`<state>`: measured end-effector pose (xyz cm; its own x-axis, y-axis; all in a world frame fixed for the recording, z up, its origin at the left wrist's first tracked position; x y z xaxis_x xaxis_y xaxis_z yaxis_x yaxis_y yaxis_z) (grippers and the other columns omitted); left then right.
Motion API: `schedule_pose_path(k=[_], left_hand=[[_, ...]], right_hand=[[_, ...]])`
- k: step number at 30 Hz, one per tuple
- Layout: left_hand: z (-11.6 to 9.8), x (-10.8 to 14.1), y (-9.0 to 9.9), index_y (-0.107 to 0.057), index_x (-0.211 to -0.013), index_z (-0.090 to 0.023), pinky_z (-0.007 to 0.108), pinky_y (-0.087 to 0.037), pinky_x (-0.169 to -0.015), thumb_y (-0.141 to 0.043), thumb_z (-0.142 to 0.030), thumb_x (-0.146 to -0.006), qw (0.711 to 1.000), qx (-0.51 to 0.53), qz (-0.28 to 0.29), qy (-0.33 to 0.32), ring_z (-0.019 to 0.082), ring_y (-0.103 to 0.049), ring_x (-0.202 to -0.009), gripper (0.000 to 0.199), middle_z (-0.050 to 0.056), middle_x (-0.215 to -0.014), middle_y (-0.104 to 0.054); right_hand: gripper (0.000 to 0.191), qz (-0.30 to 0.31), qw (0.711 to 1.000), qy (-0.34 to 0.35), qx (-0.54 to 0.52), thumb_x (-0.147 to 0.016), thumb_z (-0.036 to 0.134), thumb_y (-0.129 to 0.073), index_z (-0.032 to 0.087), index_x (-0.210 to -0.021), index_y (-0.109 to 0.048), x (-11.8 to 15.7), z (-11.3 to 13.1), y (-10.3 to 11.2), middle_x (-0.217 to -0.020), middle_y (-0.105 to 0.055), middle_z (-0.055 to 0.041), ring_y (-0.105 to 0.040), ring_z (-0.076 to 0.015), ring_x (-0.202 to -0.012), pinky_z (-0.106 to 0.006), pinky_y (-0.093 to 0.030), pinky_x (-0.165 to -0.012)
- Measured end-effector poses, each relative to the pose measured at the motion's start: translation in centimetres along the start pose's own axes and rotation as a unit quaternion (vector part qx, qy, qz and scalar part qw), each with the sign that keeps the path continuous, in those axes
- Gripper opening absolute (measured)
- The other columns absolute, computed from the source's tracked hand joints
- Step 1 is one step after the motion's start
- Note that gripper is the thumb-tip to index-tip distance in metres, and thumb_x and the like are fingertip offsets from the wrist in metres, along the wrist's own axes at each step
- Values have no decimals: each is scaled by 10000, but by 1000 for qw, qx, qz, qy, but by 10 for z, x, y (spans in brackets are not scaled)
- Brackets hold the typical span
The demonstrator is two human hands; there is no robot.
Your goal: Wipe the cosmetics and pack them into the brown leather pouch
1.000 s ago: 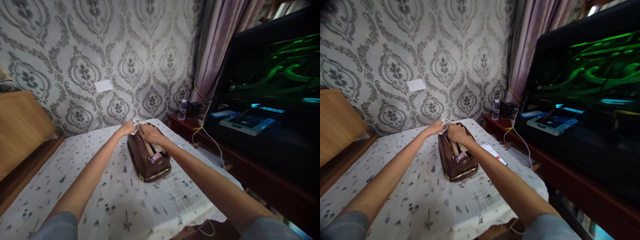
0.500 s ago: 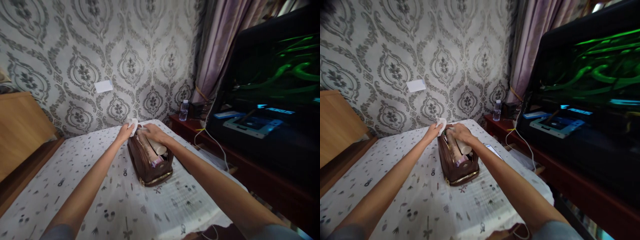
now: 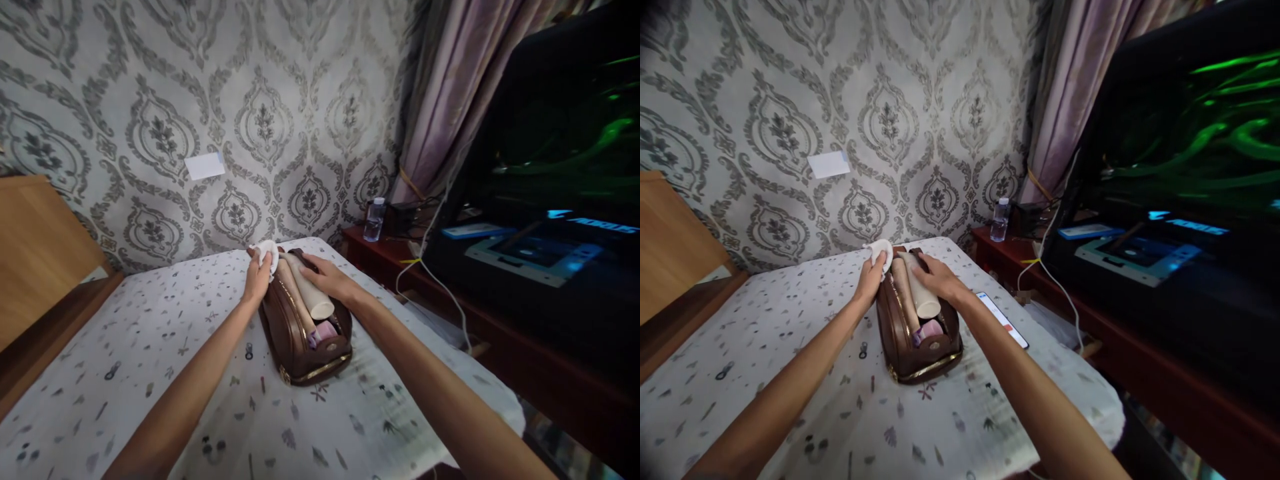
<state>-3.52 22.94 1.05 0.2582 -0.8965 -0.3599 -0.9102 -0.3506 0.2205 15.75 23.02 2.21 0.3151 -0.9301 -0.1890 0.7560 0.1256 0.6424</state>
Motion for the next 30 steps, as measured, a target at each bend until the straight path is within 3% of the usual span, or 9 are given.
schedule_pose_path(k=[5, 12, 18, 26, 30], left_hand=[[-2, -3, -7, -670, -1234, -159, 374, -370, -1164, -522, -322, -937, 1000, -9, -11, -27, 253, -575, -1316, 370, 118, -1356, -671], [-3, -9, -3, -699, -1206, -162, 419, -392, -1155, -539, -315, -932, 997, -41, 40, -55, 280, -607, -1278, 352, 121, -1295, -705], [-8, -15, -12, -723, -1145, -138, 428, -359, -1185, -574, -311, -924, 986, -104, 41, -120, 318, -553, -1341, 317, 150, -1287, -701], [-21, -16, -21, -712, -1029, -170, 371, -447, -1066, -516, -266, -948, 956, -213, 120, -164, 263, -644, -1150, 233, 95, -1146, -741], [-25, -17, -22, -701, -948, -166, 349, -477, -972, -508, -318, -960, 941, -267, 146, -148, 268, -670, -1065, 246, 97, -1048, -750]], right_hand=[[644, 25, 997, 6, 70, -972, 423, -496, 123, -1537, -423, 0, 9, -9, -1577, -451, -157, -444, -292, -1459, -452, -288, -1235], [662, 42, 993, 16, 110, -961, 365, -501, 103, -1556, -379, 2, 13, -6, -1589, -434, -159, -442, -296, -1460, -438, -320, -1218], [557, 48, 987, 53, 145, -977, 271, -444, 150, -1521, -455, 1, 19, -12, -1521, -537, -132, -492, -274, -1422, -410, -392, -1159], [489, 26, 988, 52, 144, -999, 304, -434, 180, -1465, -512, 7, 23, -10, -1436, -619, -105, -545, -254, -1357, -369, -423, -1105], [522, 14, 990, 6, 140, -1029, 441, -398, 191, -1477, -497, 29, 33, -8, -1444, -593, -149, -535, -307, -1358, -431, -432, -1091]])
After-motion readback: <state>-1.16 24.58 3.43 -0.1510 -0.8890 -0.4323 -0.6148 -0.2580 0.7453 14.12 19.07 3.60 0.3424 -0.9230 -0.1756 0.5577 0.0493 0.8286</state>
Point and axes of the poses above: each hand's wrist, its own x-axis away from the middle knuckle, its own y-axis out of the back of the hand, z = x × y, the point moved 5 cm from there along -x, towards the middle knuckle
